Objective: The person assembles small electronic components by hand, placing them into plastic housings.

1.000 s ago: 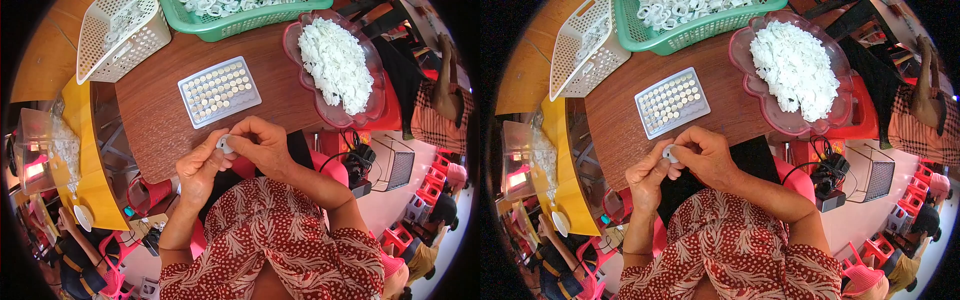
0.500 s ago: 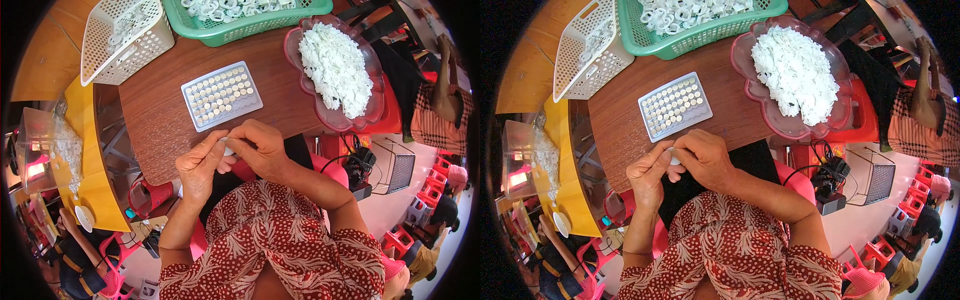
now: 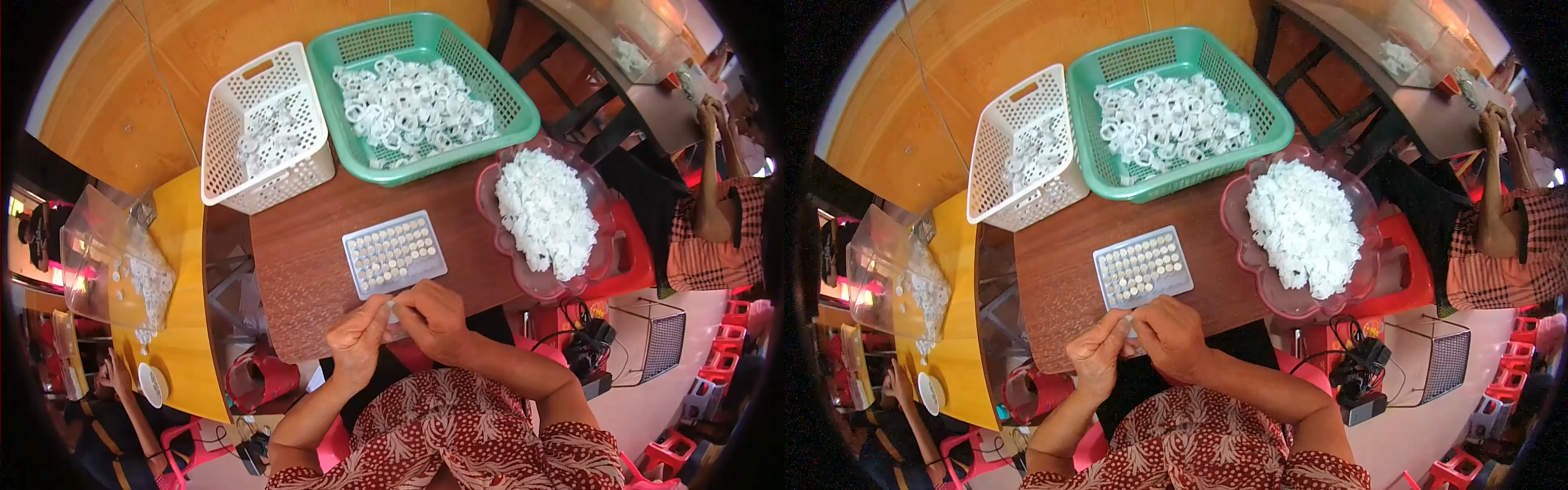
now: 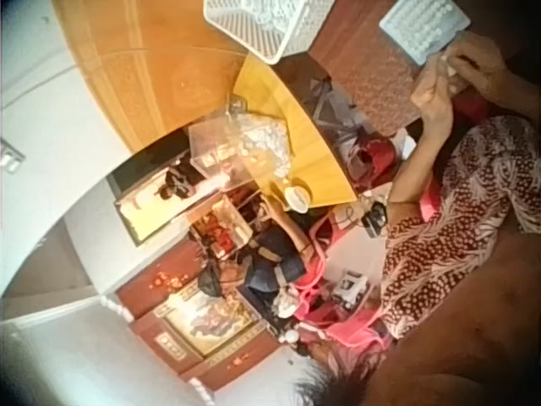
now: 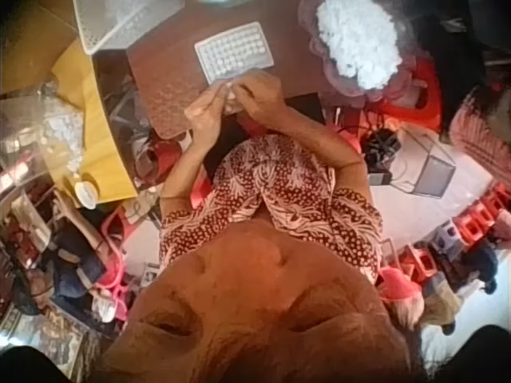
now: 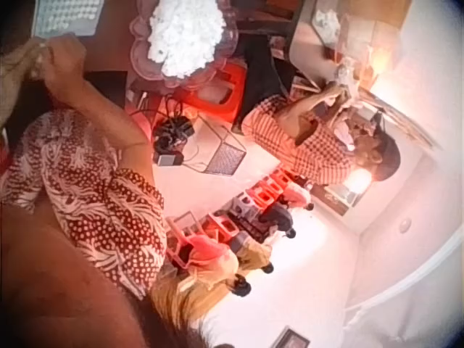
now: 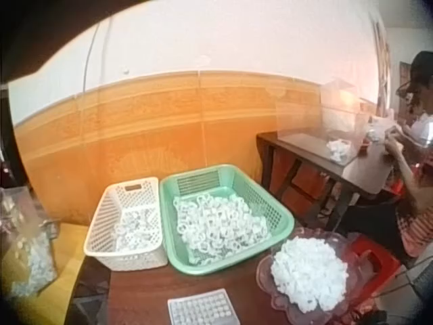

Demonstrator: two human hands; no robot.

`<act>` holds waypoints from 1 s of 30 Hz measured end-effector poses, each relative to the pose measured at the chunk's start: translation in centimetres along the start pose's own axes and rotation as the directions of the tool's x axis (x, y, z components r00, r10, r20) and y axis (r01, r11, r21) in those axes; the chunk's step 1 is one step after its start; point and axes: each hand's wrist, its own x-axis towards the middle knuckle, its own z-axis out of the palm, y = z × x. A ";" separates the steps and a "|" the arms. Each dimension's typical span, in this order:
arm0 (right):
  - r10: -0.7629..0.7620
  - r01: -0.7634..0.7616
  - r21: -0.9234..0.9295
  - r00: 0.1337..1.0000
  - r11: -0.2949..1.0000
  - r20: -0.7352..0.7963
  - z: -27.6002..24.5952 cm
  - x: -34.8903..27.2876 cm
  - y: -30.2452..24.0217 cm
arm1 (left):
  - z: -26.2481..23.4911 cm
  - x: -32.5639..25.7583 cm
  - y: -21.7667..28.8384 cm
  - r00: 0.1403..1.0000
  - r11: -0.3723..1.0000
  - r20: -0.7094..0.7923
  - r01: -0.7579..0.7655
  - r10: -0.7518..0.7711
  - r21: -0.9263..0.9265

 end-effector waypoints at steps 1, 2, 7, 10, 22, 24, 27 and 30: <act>0.004 -0.005 0.015 1.000 1.000 0.020 0.0 0.3 -0.2 | -0.4 0.4 0.4 1.000 1.000 0.005 0.000 0.000 0.024; 0.009 -0.011 0.029 0.999 1.000 0.041 -0.1 0.6 -0.3 | -0.8 0.8 0.9 1.000 0.998 0.012 -0.016 0.015 0.058; 0.001 0.006 -0.121 0.998 0.993 0.056 -3.7 4.7 0.2 | -3.2 5.9 6.3 0.967 0.926 -0.028 -0.236 0.255 0.295; 0.116 -0.115 -0.125 0.993 0.985 0.001 -5.8 8.2 1.0 | -5.2 11.1 7.9 0.907 0.870 -0.119 -0.341 0.404 0.355; 0.330 0.129 -0.706 0.816 0.696 0.474 -5.0 21.9 10.3 | -6.5 15.7 7.9 0.830 0.719 -0.090 -0.417 0.550 0.556; 0.386 0.153 -0.717 0.757 0.680 0.527 -4.0 22.7 10.7 | -6.4 13.9 5.9 0.879 0.747 -0.024 -0.389 0.476 0.539; 0.455 0.187 -0.723 0.666 0.665 0.591 -2.6 23.2 12.3 | -5.3 11.5 4.3 0.925 0.816 0.029 -0.350 0.380 0.459; 0.462 0.224 -0.717 0.631 0.660 0.623 -2.0 23.4 12.5 | -4.8 10.1 2.7 0.937 0.853 0.046 -0.336 0.347 0.400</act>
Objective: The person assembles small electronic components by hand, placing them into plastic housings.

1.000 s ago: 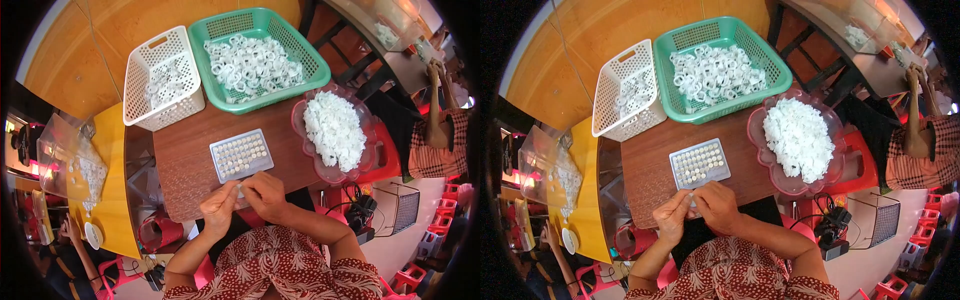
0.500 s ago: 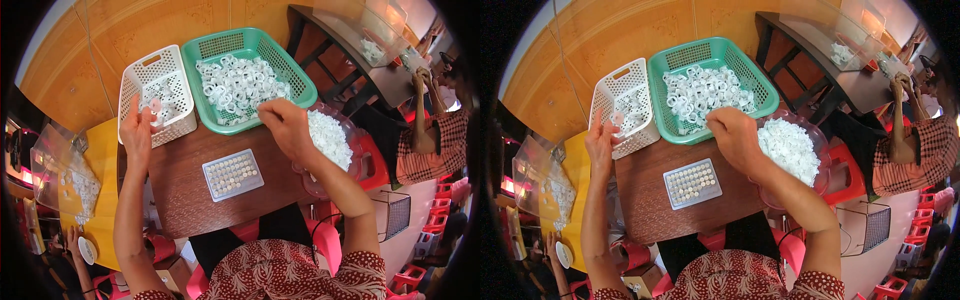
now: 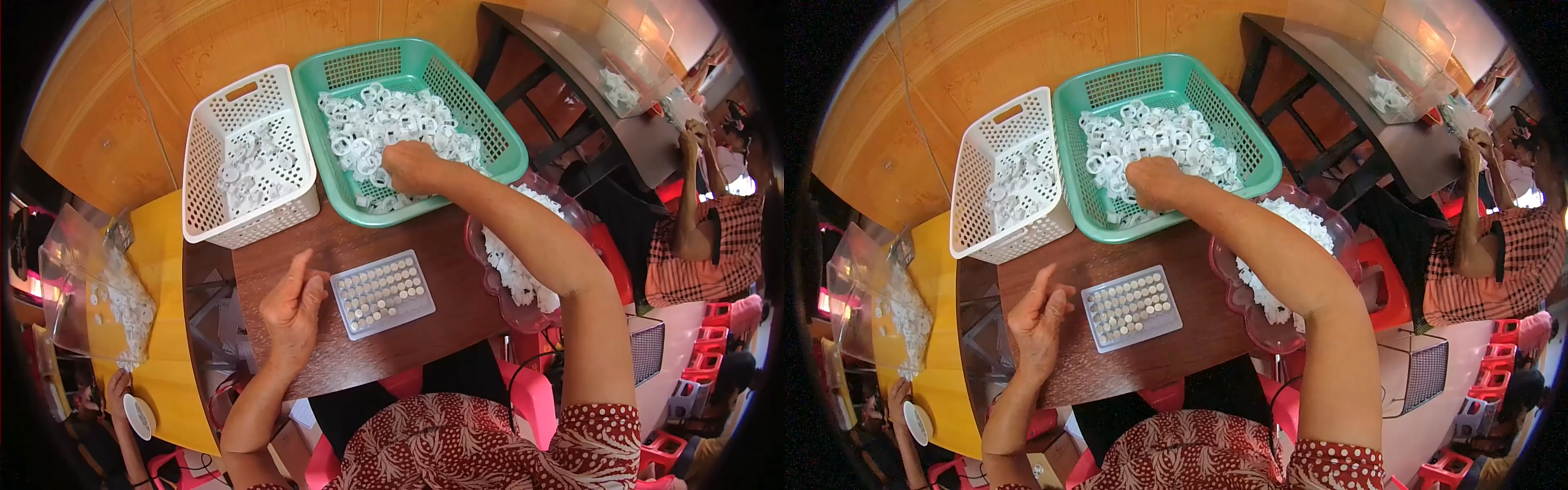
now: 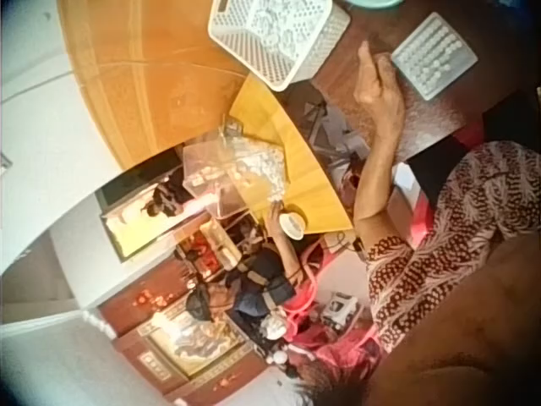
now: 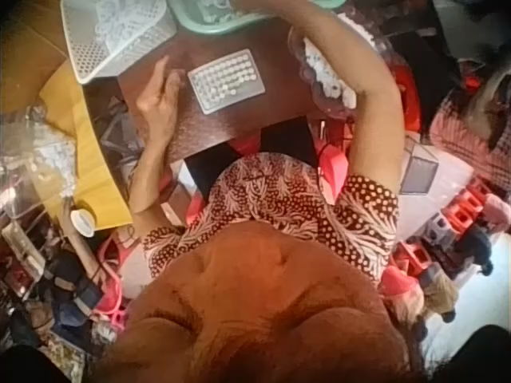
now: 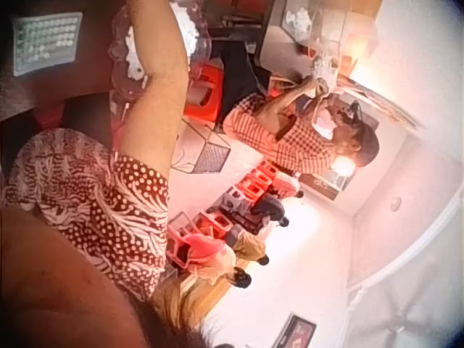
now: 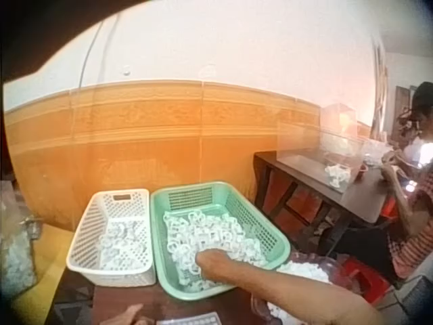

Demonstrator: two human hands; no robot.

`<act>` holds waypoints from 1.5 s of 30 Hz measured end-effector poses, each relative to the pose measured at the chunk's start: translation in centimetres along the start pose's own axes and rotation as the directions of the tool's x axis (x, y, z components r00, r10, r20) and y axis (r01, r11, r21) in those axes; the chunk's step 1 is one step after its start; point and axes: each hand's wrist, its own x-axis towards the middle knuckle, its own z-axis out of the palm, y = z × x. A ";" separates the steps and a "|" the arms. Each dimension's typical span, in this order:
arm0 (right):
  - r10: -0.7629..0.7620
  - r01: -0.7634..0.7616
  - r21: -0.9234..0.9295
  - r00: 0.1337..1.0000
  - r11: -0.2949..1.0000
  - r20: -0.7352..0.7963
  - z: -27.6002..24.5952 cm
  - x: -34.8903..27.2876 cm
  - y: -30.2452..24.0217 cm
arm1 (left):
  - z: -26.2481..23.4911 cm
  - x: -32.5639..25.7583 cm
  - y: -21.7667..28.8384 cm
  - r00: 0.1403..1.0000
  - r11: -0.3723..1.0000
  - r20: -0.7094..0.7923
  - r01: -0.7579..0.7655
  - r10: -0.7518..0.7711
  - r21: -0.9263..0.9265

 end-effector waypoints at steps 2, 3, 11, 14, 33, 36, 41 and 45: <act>0.002 -0.005 -0.034 0.996 0.999 -0.092 -0.5 -0.2 -0.1 | 0.5 -0.8 -0.2 0.998 0.996 0.044 0.038 -0.035 -0.080; 0.016 -0.021 -0.040 0.991 0.999 -0.129 -0.4 -0.1 0.3 | 1.0 -1.1 -0.2 0.997 0.987 0.036 0.074 -0.069 -0.141; -0.424 0.456 -0.147 0.599 0.878 -0.679 -0.6 -11.2 -5.7 | 2.3 -2.1 3.1 0.863 0.578 0.311 0.499 -0.398 -0.646; -0.584 0.526 -0.314 0.494 0.790 -0.644 0.0 -15.8 -8.8 | 3.2 -2.9 4.7 0.874 0.467 0.318 0.469 -0.367 -0.750; 0.004 0.521 0.488 0.681 0.701 -0.732 8.7 -20.5 -13.5 | 3.3 -9.8 3.3 0.820 0.430 0.314 0.531 -0.478 -0.730; 0.060 0.503 0.577 0.719 0.643 -0.693 8.6 -20.7 -13.6 | 3.5 -10.1 3.2 0.828 0.476 0.298 0.527 -0.476 -0.704; 0.193 0.339 0.762 0.837 0.552 -0.512 8.5 -21.4 -14.3 | 3.4 -10.1 3.0 0.844 0.551 0.269 0.512 -0.463 -0.659; 0.193 0.416 0.719 0.777 0.557 -0.599 9.1 -21.4 -14.1 | 3.4 -10.4 2.8 0.855 0.566 0.288 0.505 -0.432 -0.652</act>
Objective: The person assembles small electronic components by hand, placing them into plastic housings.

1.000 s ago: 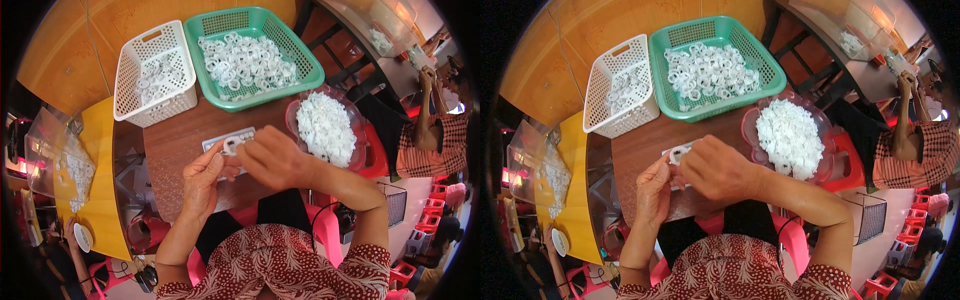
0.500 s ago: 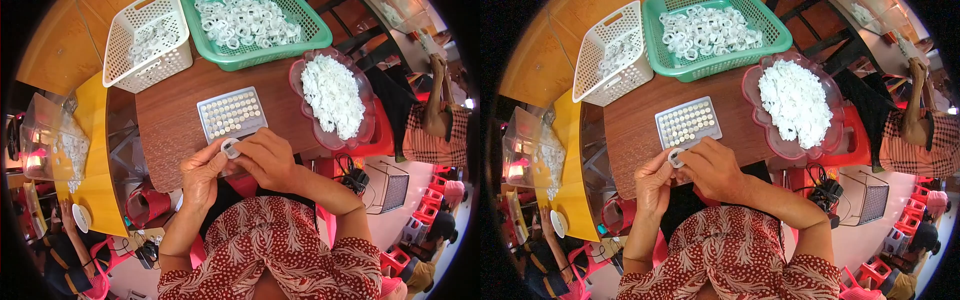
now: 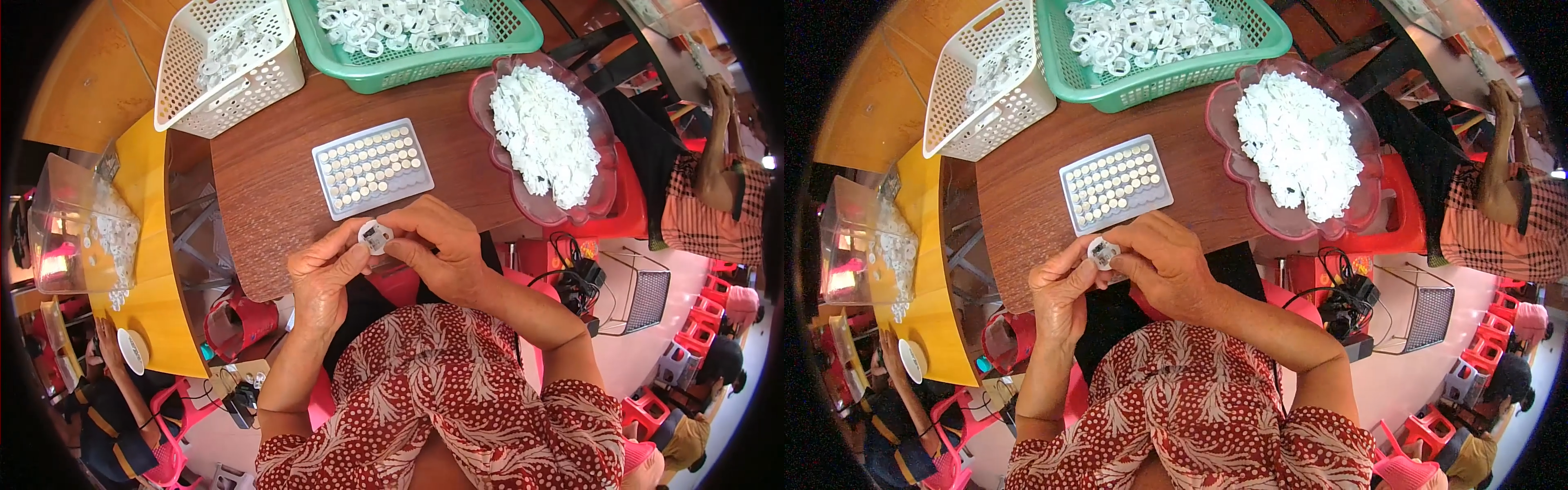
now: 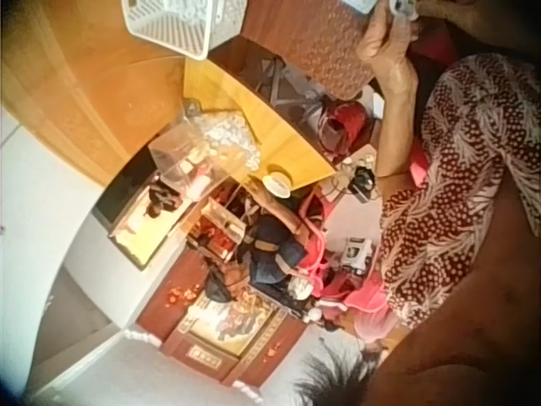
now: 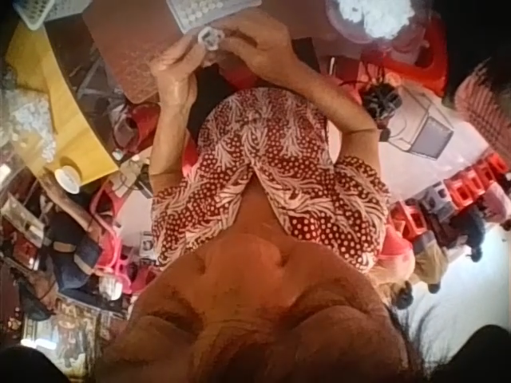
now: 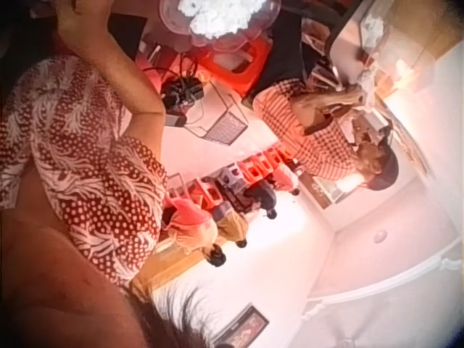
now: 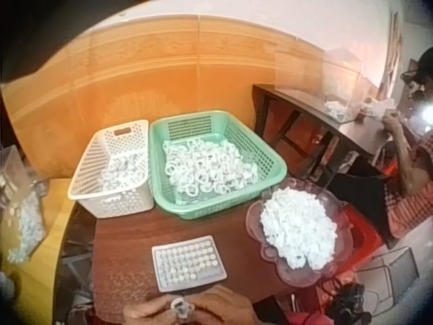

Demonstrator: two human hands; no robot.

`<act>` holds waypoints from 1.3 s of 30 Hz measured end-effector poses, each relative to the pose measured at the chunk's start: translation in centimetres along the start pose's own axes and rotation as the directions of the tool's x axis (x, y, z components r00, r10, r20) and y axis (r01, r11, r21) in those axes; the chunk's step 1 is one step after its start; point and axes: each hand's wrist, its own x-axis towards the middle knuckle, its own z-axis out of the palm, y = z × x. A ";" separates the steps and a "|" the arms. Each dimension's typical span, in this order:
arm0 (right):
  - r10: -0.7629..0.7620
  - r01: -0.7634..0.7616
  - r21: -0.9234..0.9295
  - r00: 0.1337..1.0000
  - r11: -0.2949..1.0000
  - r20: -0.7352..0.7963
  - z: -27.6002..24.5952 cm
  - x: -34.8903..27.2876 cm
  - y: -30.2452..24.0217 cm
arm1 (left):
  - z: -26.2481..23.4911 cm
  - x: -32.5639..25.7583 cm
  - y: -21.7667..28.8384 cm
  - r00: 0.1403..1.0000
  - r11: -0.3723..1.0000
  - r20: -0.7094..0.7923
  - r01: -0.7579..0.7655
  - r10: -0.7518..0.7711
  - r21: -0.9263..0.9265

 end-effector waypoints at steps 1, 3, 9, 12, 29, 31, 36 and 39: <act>0.024 -0.024 0.007 0.999 1.000 0.027 -0.2 -0.1 0.2 | 0.0 0.0 -0.1 1.000 1.000 -0.007 0.018 -0.018 -0.001; 0.051 -0.052 0.013 0.997 0.999 0.054 -0.5 -0.1 0.5 | -0.2 0.1 0.0 0.997 0.995 0.030 0.072 -0.070 -0.073; 0.091 -0.092 -0.003 0.979 0.996 0.185 -1.0 0.4 0.7 | -0.4 0.4 -0.1 0.960 0.943 0.097 0.277 -0.263 -0.185; 0.029 -0.027 -0.012 0.987 1.000 0.158 -0.9 0.6 0.9 | -0.3 0.4 0.1 0.944 0.922 0.105 0.329 -0.314 -0.204; 0.061 -0.048 -0.080 0.984 0.996 0.168 -1.2 1.2 1.0 | -0.2 0.2 -0.1 0.923 0.871 0.165 0.384 -0.349 -0.307; 0.044 -0.030 -0.165 0.996 0.986 0.084 -1.2 1.6 2.2 | -0.5 0.4 0.0 0.931 0.878 0.155 0.363 -0.330 -0.312; -0.121 0.095 -0.461 0.992 0.882 -0.027 -0.4 2.5 4.4 | -1.1 0.5 0.0 0.947 0.896 0.108 0.322 -0.304 -0.305; -0.147 0.147 -0.528 0.988 0.836 0.042 0.3 2.8 4.5 | -1.3 0.5 0.0 0.955 0.894 0.094 0.296 -0.281 -0.335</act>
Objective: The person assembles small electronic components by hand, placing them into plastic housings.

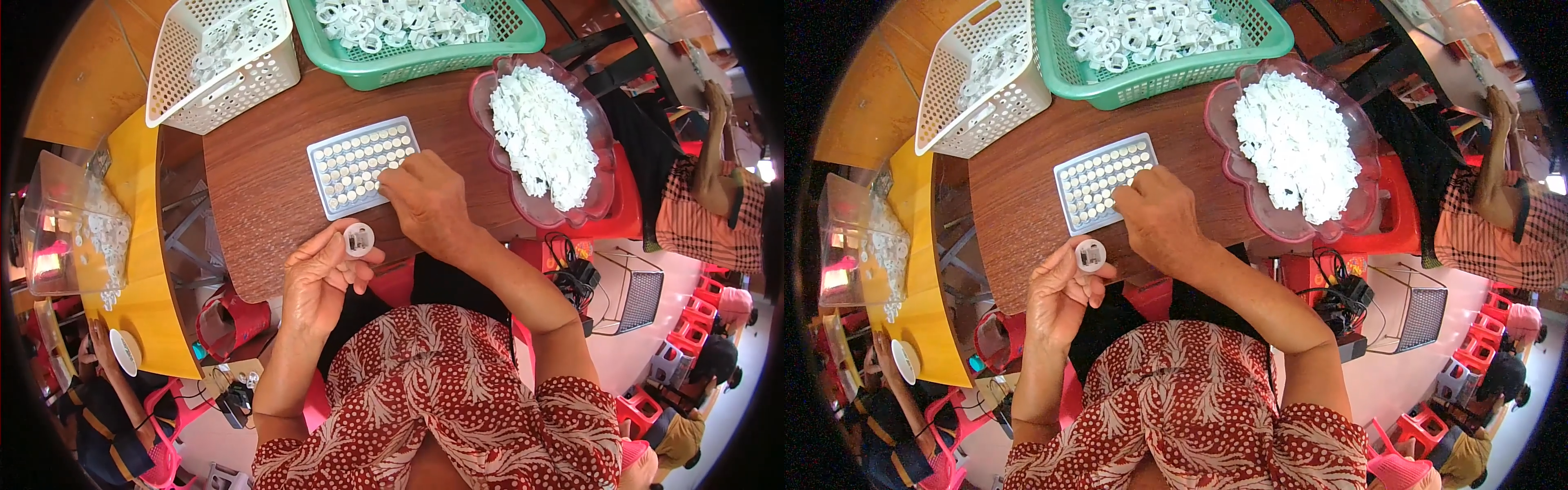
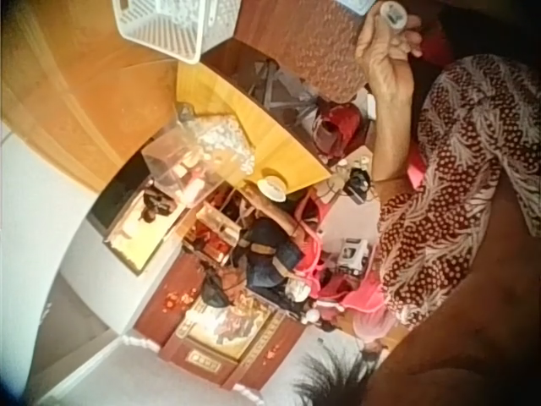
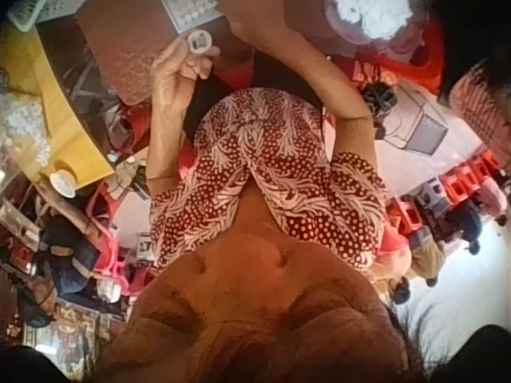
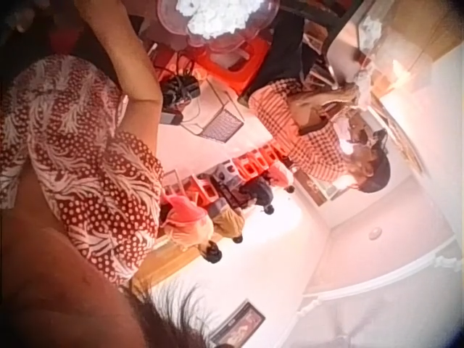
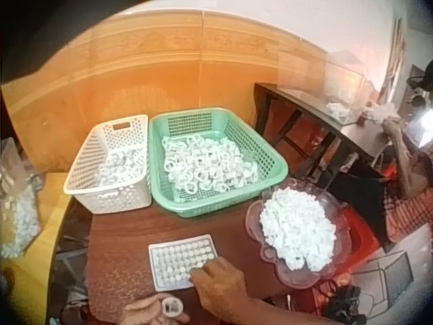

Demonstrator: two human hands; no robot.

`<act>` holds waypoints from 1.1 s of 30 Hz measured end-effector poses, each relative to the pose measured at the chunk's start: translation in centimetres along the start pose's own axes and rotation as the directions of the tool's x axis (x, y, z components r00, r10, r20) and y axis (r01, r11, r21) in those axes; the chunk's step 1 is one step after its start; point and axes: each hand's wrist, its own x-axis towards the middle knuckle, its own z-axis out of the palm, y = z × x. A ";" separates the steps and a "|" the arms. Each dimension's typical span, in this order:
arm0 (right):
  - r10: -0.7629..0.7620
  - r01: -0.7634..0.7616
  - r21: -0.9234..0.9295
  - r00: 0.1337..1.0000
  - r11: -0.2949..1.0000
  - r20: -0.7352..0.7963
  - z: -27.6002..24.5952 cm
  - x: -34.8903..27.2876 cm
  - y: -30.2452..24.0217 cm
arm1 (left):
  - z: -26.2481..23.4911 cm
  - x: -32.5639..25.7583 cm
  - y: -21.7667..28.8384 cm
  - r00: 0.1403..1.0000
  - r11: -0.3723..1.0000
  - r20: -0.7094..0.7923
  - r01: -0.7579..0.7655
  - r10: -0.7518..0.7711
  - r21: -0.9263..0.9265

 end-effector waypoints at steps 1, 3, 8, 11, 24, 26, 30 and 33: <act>-0.001 0.001 0.000 1.000 1.000 0.001 0.2 0.0 0.1 | 0.0 0.0 0.0 1.000 1.000 -0.007 -0.006 0.006 0.000; -0.066 0.069 -0.091 0.997 0.993 0.033 0.6 -0.1 0.3 | 0.2 0.1 0.0 1.000 1.000 -0.014 -0.012 0.012 -0.001; -0.056 0.065 -0.122 0.995 0.990 0.080 1.0 0.1 0.2 | 0.1 0.2 0.0 1.000 1.000 -0.024 -0.012 0.012 0.003; 0.028 -0.019 -0.085 0.994 0.996 0.105 1.1 0.4 0.3 | -0.3 0.4 -0.1 1.000 1.000 -0.008 -0.013 0.013 -0.011; -0.011 0.016 -0.095 0.998 0.995 0.061 1.3 0.7 -0.1 | 0.0 0.7 0.1 1.000 0.999 -0.009 -0.018 0.018 -0.033; -0.028 0.034 -0.083 0.997 0.996 0.067 1.4 0.5 0.1 | -0.1 0.7 0.1 1.000 0.999 0.000 -0.015 0.015 -0.036; -0.081 0.083 -0.070 0.996 0.994 0.032 1.5 0.5 0.2 | -0.3 0.8 0.0 1.000 0.999 -0.001 -0.022 0.022 -0.041; -0.050 0.050 -0.011 0.999 0.999 -0.006 1.0 0.2 0.3 | -0.3 0.9 0.0 1.000 0.998 -0.006 -0.026 0.025 -0.059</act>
